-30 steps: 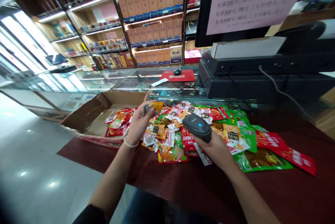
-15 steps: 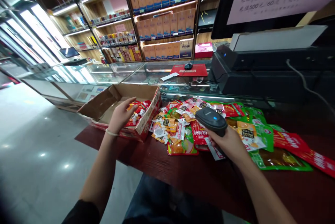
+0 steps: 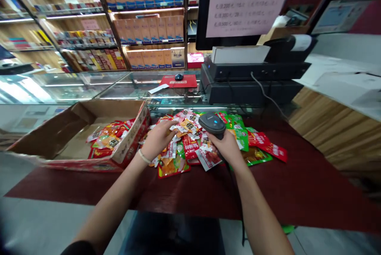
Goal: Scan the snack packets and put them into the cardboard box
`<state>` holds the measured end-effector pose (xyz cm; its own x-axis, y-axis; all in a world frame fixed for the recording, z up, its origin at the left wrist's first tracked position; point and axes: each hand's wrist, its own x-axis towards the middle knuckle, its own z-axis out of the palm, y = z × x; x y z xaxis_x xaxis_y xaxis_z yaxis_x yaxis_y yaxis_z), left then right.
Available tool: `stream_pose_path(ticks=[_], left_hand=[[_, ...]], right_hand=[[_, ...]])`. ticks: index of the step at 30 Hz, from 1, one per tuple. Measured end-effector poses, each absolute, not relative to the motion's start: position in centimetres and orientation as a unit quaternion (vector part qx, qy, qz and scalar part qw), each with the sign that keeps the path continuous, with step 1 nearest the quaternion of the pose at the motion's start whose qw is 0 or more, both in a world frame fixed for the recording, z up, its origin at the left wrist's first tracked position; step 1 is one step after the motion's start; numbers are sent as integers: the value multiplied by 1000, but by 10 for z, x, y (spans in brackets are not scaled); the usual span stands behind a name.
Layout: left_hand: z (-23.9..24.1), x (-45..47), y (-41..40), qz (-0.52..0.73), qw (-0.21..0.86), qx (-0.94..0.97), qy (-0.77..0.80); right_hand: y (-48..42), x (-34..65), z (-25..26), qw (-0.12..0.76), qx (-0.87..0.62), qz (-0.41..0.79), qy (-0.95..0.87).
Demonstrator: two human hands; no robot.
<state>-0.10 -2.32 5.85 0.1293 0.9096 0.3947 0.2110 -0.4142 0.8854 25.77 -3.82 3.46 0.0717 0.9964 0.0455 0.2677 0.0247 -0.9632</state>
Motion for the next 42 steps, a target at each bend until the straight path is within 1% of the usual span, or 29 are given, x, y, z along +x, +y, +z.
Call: stream_pose_path(ticks=[5, 10, 12, 14, 16, 19, 21, 23, 25, 31, 35, 42], left_hand=[[29, 39, 13, 445, 317, 738, 397], [13, 57, 33, 354, 247, 802, 412], [11, 57, 32, 340, 237, 811, 414], [11, 54, 26, 373, 262, 790, 410], [13, 47, 19, 452, 304, 728, 416], [14, 33, 13, 581, 373, 570, 446], [13, 22, 13, 617, 446, 468, 449], [10, 14, 13, 627, 526, 383, 428], [8, 7, 13, 635, 582, 317, 397], [9, 4, 10, 658, 670, 196, 283], [8, 6, 9, 664, 694, 174, 217], [1, 9, 10, 670, 701, 136, 206]], right_hand=[[-36, 265, 36, 463, -574, 412, -535], [-36, 264, 38, 444, -596, 366, -560], [-37, 263, 40, 438, -602, 356, -565], [-37, 263, 40, 438, -601, 353, -568], [-37, 262, 40, 443, -595, 356, -569], [-38, 260, 39, 449, -589, 364, -565], [-40, 256, 37, 442, -588, 378, -562], [-43, 251, 34, 426, -585, 393, -567], [-46, 243, 31, 407, -581, 394, -585], [-51, 222, 20, 392, -536, 308, -682], [-53, 216, 17, 359, -520, 297, -716], [-54, 213, 13, 326, -529, 298, -725]])
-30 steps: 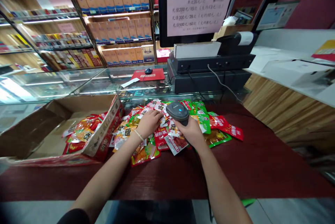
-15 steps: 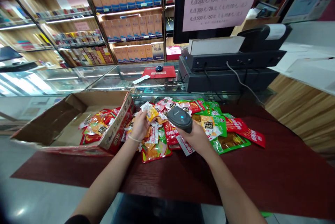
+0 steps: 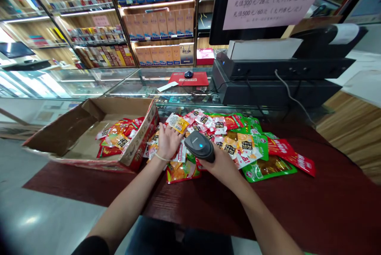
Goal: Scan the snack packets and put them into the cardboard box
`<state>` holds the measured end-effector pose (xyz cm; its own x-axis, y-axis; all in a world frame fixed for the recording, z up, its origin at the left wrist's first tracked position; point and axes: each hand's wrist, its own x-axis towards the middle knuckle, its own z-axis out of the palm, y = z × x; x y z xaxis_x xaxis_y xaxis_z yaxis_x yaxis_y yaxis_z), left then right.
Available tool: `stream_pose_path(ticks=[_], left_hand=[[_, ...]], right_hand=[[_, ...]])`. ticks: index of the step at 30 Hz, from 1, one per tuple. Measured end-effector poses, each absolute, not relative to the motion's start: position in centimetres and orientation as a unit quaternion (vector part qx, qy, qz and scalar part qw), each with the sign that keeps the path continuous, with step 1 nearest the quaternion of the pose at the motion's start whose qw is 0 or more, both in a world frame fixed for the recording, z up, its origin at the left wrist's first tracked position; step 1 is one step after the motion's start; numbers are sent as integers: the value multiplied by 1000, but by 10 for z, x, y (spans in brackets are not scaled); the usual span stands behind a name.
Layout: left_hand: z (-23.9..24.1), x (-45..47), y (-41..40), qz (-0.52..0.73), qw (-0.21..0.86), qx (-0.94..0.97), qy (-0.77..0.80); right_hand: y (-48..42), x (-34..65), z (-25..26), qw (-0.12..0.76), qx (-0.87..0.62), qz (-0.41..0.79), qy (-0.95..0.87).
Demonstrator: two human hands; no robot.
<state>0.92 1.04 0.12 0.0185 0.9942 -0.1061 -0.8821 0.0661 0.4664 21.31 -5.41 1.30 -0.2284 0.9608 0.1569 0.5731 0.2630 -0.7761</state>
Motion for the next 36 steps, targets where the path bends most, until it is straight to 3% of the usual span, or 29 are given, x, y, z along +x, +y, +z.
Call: stream_pose_path(ticks=[7, 13, 17, 21, 27, 31, 36], left_hand=[[-2, 10, 12, 665, 687, 177, 233], [10, 17, 9, 692, 568, 316, 313], [56, -7, -10, 661, 391, 501, 399], [107, -66, -43, 508, 156, 705, 470], [113, -170, -65, 318, -62, 699, 637], [92, -212, -68, 200, -87, 673, 707], [92, -206, -77, 274, -81, 683, 673]], right_hand=[[-53, 214, 15, 347, -523, 317, -711], [-49, 215, 21, 379, -542, 378, -647], [-44, 217, 22, 381, -561, 406, -612], [-45, 209, 26, 398, -544, 401, -621], [-53, 174, 42, 389, -531, 426, -620], [-52, 155, 44, 382, -520, 467, -604], [-51, 144, 42, 395, -520, 473, -591]])
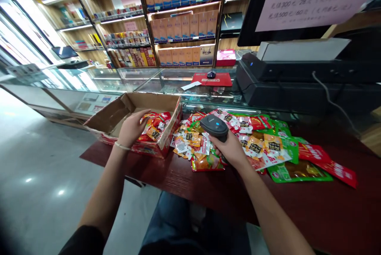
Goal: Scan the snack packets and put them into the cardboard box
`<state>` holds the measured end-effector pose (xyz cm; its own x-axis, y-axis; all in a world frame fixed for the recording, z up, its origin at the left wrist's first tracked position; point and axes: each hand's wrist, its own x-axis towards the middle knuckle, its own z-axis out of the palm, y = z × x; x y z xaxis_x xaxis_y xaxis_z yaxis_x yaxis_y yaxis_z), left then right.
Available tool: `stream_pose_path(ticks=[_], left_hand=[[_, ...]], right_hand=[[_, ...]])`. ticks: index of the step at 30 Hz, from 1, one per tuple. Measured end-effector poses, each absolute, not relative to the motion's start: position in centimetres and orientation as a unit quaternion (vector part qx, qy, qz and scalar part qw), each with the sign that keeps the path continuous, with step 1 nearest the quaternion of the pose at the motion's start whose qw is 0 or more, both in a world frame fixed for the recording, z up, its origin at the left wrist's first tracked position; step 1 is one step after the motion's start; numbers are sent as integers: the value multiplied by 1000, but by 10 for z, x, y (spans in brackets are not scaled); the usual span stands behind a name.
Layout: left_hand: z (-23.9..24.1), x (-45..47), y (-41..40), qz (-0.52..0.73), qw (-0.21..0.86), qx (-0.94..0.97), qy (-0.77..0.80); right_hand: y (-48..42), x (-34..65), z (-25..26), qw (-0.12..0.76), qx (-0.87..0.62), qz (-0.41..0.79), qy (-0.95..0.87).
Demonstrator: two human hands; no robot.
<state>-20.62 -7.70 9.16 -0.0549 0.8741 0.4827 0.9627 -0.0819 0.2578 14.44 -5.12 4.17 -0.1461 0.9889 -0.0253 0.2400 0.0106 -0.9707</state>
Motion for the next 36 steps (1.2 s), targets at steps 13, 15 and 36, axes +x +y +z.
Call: stream_pose_path(ticks=[13, 15, 36], left_hand=[[73, -71, -79, -406, -80, -772, -483], [60, -57, -63, -394, -99, -775, -484], [0, 23, 16, -285, -56, -844, -451]], right_hand=[[-43, 179, 38, 415, -552, 446, -569], [-42, 189, 37, 424, -556, 442, -562], [-39, 222, 28, 498, -558, 442, -495]])
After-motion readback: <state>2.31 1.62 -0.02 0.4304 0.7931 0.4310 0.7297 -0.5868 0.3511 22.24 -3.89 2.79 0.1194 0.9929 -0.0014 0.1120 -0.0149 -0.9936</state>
